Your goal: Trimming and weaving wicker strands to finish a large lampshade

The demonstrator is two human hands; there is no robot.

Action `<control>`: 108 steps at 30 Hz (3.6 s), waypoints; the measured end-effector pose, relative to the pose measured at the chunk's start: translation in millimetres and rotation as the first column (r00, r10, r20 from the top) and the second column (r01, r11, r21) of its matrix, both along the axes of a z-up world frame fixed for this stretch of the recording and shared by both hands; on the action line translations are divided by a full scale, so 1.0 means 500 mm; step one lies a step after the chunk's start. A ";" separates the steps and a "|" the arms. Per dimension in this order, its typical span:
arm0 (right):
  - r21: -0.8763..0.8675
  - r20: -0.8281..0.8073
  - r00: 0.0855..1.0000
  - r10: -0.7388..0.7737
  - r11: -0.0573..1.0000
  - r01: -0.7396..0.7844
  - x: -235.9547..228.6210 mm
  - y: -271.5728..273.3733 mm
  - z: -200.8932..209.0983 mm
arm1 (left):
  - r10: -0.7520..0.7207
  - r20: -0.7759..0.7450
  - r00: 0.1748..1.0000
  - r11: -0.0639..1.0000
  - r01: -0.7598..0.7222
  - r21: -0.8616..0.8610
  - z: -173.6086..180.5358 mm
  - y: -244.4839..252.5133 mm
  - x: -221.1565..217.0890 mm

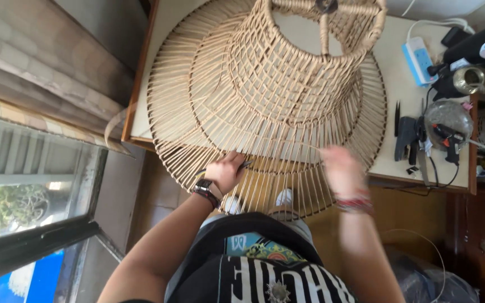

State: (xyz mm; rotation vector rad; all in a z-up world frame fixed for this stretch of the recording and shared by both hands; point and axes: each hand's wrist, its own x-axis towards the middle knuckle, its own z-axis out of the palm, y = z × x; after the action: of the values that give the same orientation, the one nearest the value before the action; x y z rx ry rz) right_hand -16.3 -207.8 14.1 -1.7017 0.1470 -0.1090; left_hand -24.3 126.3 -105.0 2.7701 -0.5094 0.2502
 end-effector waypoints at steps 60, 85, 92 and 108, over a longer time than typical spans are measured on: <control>-0.721 0.026 1.000 -0.003 0.692 0.021 0.010 -0.190 0.034 | -0.055 -0.257 0.965 0.985 0.010 -0.174 0.137 0.007 0.016; -0.618 0.178 0.975 0.136 0.786 0.003 0.058 -0.003 -0.028 | 0.087 -0.010 0.996 0.877 -0.082 -0.473 0.216 0.163 0.199; -0.626 0.091 0.987 0.135 0.778 -0.049 0.064 0.012 0.016 | -0.146 0.226 0.963 0.921 0.216 -0.325 0.276 0.166 0.292; -0.536 -0.086 0.961 0.262 0.801 -0.266 0.083 0.008 0.087 | -0.521 0.589 0.618 0.800 0.594 0.084 0.273 0.162 0.358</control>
State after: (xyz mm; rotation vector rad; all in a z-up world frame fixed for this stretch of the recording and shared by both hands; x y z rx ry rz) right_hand 25.4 -203.8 57.5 -2.2783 -0.1353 0.0754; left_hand 154.6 207.4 31.3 2.2074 -1.4290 0.9606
